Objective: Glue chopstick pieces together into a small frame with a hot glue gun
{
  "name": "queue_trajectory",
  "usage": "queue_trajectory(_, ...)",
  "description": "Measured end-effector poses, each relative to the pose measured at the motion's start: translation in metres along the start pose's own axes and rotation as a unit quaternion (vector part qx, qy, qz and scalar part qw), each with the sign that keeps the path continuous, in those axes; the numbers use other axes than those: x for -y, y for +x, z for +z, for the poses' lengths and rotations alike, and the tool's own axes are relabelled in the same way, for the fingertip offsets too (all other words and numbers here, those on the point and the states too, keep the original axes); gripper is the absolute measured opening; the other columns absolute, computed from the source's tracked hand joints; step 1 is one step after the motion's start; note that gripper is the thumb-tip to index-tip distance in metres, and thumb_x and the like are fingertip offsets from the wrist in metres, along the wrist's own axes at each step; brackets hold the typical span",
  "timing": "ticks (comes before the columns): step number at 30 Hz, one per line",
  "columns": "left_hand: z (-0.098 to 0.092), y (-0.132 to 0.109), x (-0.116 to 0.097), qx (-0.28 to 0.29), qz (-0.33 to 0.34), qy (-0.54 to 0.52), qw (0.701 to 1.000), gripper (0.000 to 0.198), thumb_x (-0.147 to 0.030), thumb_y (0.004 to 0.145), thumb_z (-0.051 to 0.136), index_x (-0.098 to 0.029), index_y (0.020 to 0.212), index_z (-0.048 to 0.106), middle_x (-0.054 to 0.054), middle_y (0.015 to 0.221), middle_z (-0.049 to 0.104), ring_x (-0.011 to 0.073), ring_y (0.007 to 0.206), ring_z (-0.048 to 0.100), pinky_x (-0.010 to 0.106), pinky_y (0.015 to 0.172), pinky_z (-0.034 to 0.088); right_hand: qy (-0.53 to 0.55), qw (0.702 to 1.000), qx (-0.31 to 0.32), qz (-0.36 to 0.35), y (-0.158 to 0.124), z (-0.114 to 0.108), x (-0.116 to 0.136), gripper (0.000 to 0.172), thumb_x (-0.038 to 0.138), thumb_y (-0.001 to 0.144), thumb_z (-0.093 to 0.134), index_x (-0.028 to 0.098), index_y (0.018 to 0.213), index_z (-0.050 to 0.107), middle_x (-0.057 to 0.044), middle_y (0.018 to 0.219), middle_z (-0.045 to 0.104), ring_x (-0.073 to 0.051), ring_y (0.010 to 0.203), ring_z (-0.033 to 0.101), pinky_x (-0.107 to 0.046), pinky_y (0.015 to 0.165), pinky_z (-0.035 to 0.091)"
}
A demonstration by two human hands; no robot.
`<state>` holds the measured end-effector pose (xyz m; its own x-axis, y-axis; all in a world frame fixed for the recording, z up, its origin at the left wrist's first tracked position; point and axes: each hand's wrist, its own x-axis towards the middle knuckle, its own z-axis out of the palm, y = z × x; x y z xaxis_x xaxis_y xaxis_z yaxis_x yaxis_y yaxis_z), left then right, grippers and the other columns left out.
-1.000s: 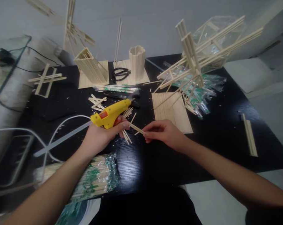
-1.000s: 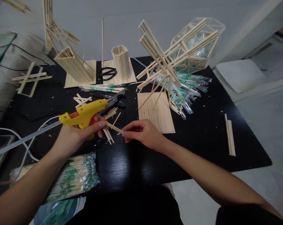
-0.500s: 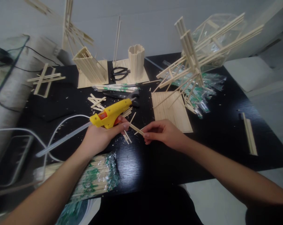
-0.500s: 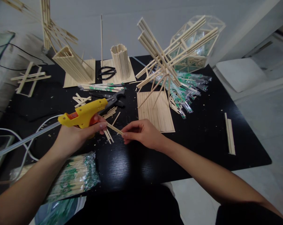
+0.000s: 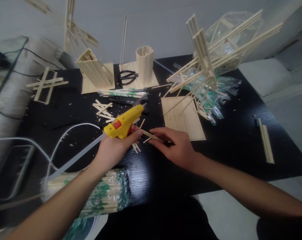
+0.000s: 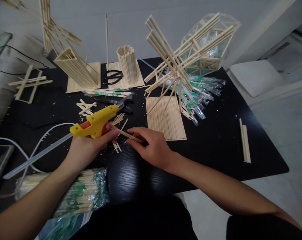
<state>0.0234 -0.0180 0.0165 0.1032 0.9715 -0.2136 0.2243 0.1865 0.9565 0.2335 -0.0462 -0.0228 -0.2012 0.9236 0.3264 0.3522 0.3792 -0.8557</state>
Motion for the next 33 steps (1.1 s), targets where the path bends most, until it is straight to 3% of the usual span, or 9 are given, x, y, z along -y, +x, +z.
queue_trajectory(3,0.0042,-0.0013,-0.0013,0.007,-0.002,-0.002,1.000,0.018,-0.030,0.081,0.080,-0.020,0.079,0.066,-0.001,0.075,0.069,0.0156,0.070,0.066,0.027,0.072,0.053,-0.061,0.995,-0.037,-0.068,0.0003,-0.0007,-0.0007,0.012,0.020,0.097,0.072,0.019,0.108,0.073,-0.004,0.094,0.080,-0.015,0.081,0.077,-0.026,0.074,0.064)
queue_trajectory(12,0.0083,-0.0006,-0.0024,0.009,-0.015,-0.042,0.999,0.018,-0.027,0.079,0.081,-0.020,0.078,0.065,-0.001,0.073,0.069,0.0158,0.068,0.066,0.028,0.073,0.055,-0.145,0.972,-0.045,-0.180,0.0028,-0.0044,0.0011,0.014,0.012,0.099,0.065,0.017,0.110,0.071,-0.006,0.097,0.081,-0.015,0.086,0.077,-0.026,0.080,0.065)
queue_trajectory(22,0.0057,-0.0002,-0.0032,0.037,-0.017,-0.036,0.999,0.020,-0.029,0.079,0.080,-0.020,0.076,0.063,0.000,0.073,0.069,0.0175,0.070,0.067,0.030,0.073,0.055,-0.149,0.975,-0.004,-0.165,0.0009,-0.0073,-0.0033,0.017,0.017,0.099,0.063,0.023,0.110,0.075,-0.004,0.093,0.082,-0.016,0.078,0.077,-0.030,0.076,0.067)
queue_trajectory(33,0.0087,-0.0010,-0.0096,0.036,-0.029,-0.049,0.998,0.021,-0.027,0.076,0.081,-0.020,0.077,0.062,-0.001,0.070,0.068,0.0161,0.066,0.066,0.029,0.071,0.055,-0.172,0.967,-0.016,-0.189,0.0027,-0.0076,-0.0002,0.012,0.017,0.100,0.063,0.022,0.104,0.073,-0.002,0.084,0.080,-0.013,0.071,0.075,-0.025,0.066,0.064)
